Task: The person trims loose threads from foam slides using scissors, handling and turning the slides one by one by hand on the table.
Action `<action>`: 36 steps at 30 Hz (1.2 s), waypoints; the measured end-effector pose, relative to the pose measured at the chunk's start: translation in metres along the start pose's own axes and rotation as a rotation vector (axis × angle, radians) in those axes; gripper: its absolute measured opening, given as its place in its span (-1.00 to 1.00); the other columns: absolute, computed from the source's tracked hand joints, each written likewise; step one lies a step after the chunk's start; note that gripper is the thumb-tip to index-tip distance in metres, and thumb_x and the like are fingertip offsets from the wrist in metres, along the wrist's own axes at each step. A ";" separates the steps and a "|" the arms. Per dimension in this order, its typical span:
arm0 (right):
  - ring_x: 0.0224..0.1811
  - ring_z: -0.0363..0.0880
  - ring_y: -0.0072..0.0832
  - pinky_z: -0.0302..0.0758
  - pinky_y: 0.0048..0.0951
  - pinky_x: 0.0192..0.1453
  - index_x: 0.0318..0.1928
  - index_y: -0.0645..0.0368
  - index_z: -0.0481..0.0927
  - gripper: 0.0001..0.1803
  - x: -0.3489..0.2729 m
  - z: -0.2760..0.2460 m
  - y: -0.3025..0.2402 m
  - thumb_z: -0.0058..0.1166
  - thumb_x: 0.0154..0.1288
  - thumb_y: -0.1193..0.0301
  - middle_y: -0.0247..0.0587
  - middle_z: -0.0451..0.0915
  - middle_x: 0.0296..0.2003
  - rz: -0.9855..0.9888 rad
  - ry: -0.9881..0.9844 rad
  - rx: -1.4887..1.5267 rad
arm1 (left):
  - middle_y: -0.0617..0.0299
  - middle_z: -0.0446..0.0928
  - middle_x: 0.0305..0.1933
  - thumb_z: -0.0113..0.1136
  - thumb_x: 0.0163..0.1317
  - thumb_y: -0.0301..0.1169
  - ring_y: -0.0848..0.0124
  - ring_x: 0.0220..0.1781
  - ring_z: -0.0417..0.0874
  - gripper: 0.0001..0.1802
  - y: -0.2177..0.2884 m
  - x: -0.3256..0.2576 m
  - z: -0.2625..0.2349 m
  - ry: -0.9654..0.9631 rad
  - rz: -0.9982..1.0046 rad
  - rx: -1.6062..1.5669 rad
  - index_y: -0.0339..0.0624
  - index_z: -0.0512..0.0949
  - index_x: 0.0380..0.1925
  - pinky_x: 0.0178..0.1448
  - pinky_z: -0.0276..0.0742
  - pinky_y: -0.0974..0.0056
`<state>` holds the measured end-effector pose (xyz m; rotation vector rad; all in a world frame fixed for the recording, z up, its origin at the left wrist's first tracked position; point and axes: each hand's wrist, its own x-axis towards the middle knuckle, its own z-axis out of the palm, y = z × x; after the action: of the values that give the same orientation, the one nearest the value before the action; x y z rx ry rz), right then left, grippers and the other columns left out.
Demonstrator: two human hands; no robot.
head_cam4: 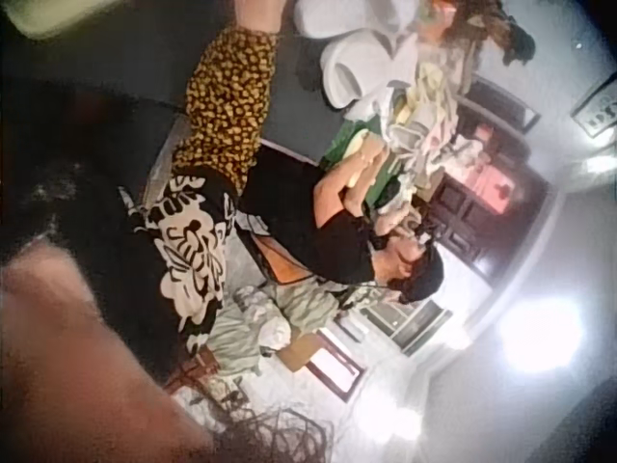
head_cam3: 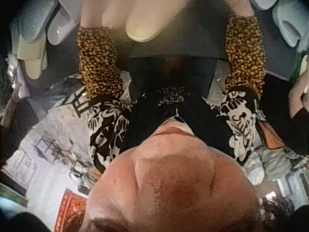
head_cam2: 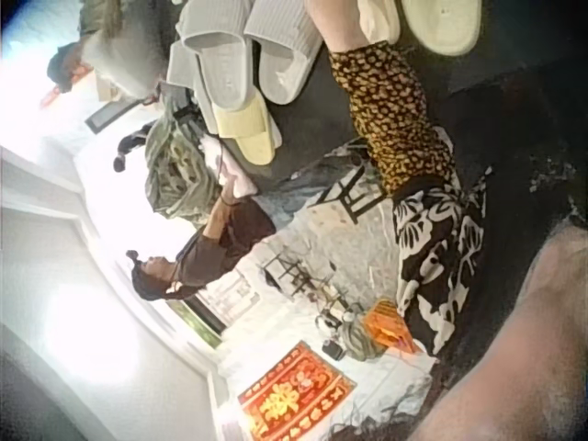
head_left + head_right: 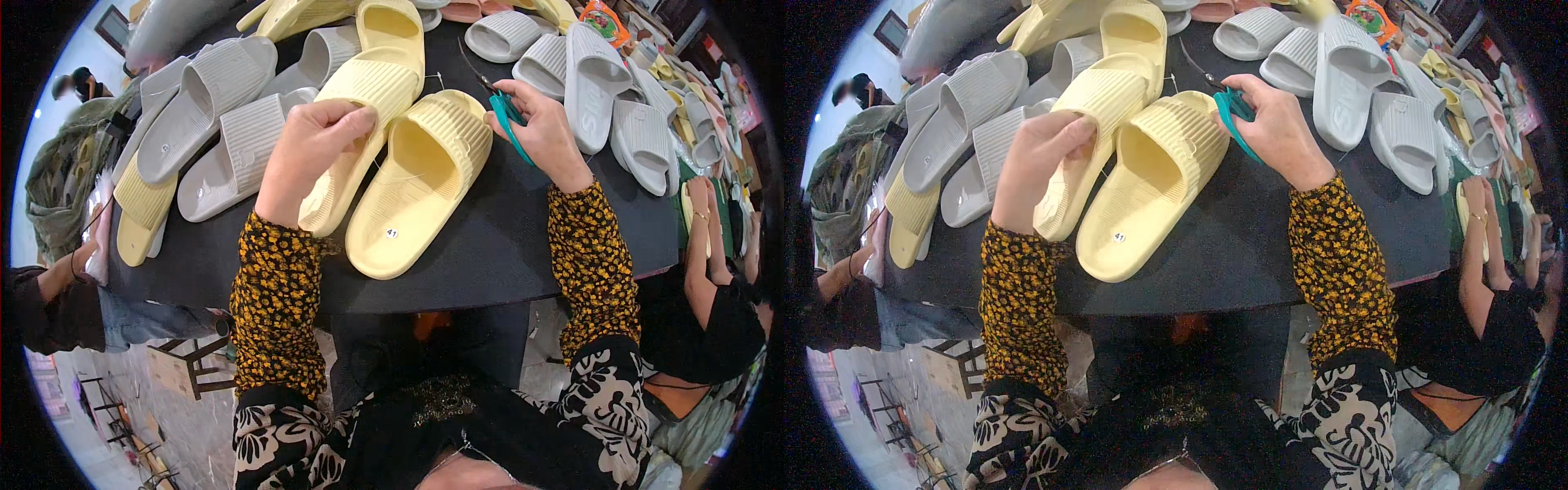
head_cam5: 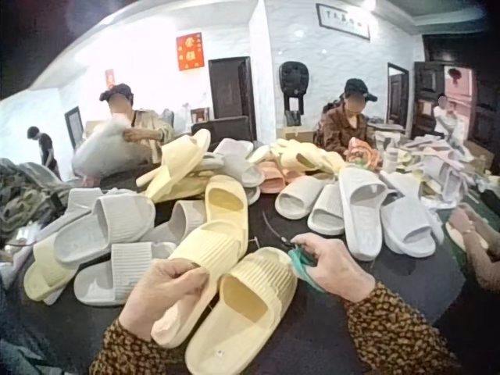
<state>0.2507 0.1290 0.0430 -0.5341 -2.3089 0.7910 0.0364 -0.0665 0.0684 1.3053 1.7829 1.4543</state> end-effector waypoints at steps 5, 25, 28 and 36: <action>-0.38 0.42 -0.73 0.44 -0.63 -0.24 0.01 0.33 0.48 -0.56 -0.003 0.001 0.001 0.27 0.16 0.42 -0.37 0.53 -0.43 -0.001 -0.002 -0.063 | 0.34 0.52 -0.59 0.20 0.27 -0.22 0.66 -0.54 0.44 -0.65 -0.007 0.001 0.000 0.069 0.012 -0.212 -0.28 0.63 -0.55 -0.44 0.32 0.54; -0.26 0.46 -0.75 0.45 -0.65 -0.11 0.07 0.30 0.45 -0.55 -0.003 -0.002 0.003 0.25 0.19 0.45 -0.40 0.55 -0.31 0.025 -0.003 0.133 | 0.01 0.59 -0.09 0.17 0.23 -0.28 0.35 -0.16 0.62 -0.52 -0.039 0.016 -0.028 0.116 0.094 0.293 -0.30 0.45 0.11 0.00 0.49 0.32; -0.26 0.45 -0.75 0.43 -0.67 -0.11 0.09 0.25 0.45 -0.55 -0.003 -0.002 0.001 0.24 0.18 0.47 -0.40 0.54 -0.31 -0.006 0.016 0.097 | -0.02 0.59 -0.13 0.19 0.22 -0.25 0.32 -0.21 0.62 -0.53 -0.025 0.013 -0.021 0.129 0.036 0.443 -0.14 0.48 0.12 -0.05 0.51 0.29; -0.19 0.56 -0.30 0.51 -0.33 -0.11 0.08 0.13 0.44 -0.45 -0.005 -0.006 -0.033 0.22 -0.01 0.46 -0.15 0.54 -0.22 -0.305 0.132 -0.332 | 0.13 0.61 -0.24 0.21 0.22 -0.23 0.46 -0.28 0.61 -0.53 -0.018 0.021 -0.010 0.164 0.036 0.231 -0.15 0.50 0.11 -0.18 0.52 0.34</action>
<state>0.2528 0.1044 0.0667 -0.3493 -2.3331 0.2222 0.0121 -0.0517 0.0588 1.3684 2.0961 1.4446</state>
